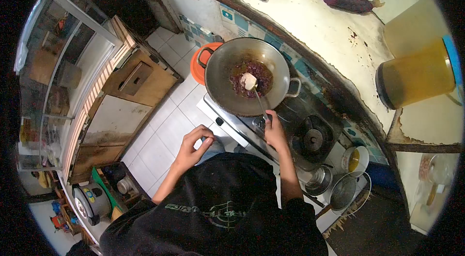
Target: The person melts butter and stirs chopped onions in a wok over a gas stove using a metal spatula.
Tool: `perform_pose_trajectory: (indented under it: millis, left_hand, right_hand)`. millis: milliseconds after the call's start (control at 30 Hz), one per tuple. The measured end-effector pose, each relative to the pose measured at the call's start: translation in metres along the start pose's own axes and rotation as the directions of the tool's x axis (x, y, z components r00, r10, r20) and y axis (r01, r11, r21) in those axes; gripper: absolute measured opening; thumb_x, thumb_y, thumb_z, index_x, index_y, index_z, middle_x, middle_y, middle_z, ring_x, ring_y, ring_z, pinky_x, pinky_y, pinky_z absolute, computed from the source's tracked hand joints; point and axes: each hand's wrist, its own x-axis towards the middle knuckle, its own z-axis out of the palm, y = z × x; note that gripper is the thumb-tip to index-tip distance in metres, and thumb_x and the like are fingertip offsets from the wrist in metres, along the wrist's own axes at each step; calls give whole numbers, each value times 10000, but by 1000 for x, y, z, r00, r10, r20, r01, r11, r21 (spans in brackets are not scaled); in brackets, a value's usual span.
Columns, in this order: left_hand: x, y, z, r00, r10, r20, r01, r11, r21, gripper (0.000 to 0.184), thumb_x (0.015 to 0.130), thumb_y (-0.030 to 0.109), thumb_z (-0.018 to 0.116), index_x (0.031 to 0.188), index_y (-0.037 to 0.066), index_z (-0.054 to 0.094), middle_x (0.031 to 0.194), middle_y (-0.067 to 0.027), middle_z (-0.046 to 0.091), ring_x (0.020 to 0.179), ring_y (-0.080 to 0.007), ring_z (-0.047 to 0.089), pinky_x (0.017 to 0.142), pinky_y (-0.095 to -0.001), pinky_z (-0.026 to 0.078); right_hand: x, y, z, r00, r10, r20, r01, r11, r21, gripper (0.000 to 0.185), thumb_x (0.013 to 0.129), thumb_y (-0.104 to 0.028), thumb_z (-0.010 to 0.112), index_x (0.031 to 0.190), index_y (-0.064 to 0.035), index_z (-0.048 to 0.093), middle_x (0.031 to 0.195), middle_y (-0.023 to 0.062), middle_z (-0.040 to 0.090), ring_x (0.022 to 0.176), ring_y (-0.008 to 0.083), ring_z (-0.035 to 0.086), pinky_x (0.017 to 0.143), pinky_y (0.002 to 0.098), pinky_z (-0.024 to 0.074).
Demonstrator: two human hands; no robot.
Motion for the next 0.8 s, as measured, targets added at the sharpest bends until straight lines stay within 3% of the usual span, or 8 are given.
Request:
perform_pose_trajectory:
  millis: [100, 200, 300, 400, 500, 800]
  left_hand:
    - [2, 6, 0, 1000, 4, -5, -4, 1000, -17, 69, 902, 41, 577, 903, -27, 587, 875, -116, 603, 828, -216, 599, 768, -310, 467]
    - [2, 3, -1, 1000, 10, 14, -10, 1000, 2, 95, 912, 65, 585, 941, -25, 595, 898, -105, 604, 854, -221, 618, 767, -313, 483]
    - [2, 5, 0, 1000, 10, 11, -10, 1000, -5, 91, 913, 64, 583, 938, -23, 594, 894, -103, 601, 851, -221, 617, 766, -315, 482]
    - [2, 7, 0, 1000, 19, 17, -19, 1000, -2, 89, 913, 63, 582, 936, -23, 592, 887, -104, 597, 845, -221, 614, 764, -313, 479]
    - [3, 9, 1, 999, 14, 33, -14, 1000, -3, 91, 913, 64, 583, 933, -24, 591, 881, -105, 592, 842, -223, 609, 765, -312, 474]
    - [3, 9, 3, 998, 35, 51, -34, 999, -7, 102, 912, 69, 584, 925, -32, 592, 881, -112, 593, 843, -233, 604, 768, -320, 469]
  right_hand:
    - [8, 20, 2, 916, -386, -107, 285, 816, -502, 359, 971, -101, 415, 1328, -130, 426, 794, 219, 617, 700, 365, 625, 609, 425, 483]
    - [-7, 11, -1, 956, -267, -123, 173, 848, -501, 390, 949, -84, 428, 1335, -145, 428, 953, 316, 608, 945, 490, 573, 831, 494, 454]
    - [-15, 10, -1, 951, -276, -139, 171, 844, -508, 425, 942, -76, 436, 1354, -177, 419, 982, 286, 615, 968, 451, 574, 843, 504, 450]
    - [-20, 2, -1, 978, -184, -95, 101, 826, -555, 446, 933, -67, 438, 1363, -181, 414, 1021, 252, 622, 950, 438, 577, 848, 495, 454]
    - [-17, 18, 0, 960, -271, -67, 199, 833, -516, 470, 928, -66, 436, 1379, -194, 402, 1014, 228, 629, 933, 424, 577, 846, 493, 454]
    - [-28, 10, 8, 982, -183, -39, 139, 852, -505, 466, 940, -104, 432, 1387, -231, 394, 987, 272, 602, 950, 428, 568, 858, 488, 448]
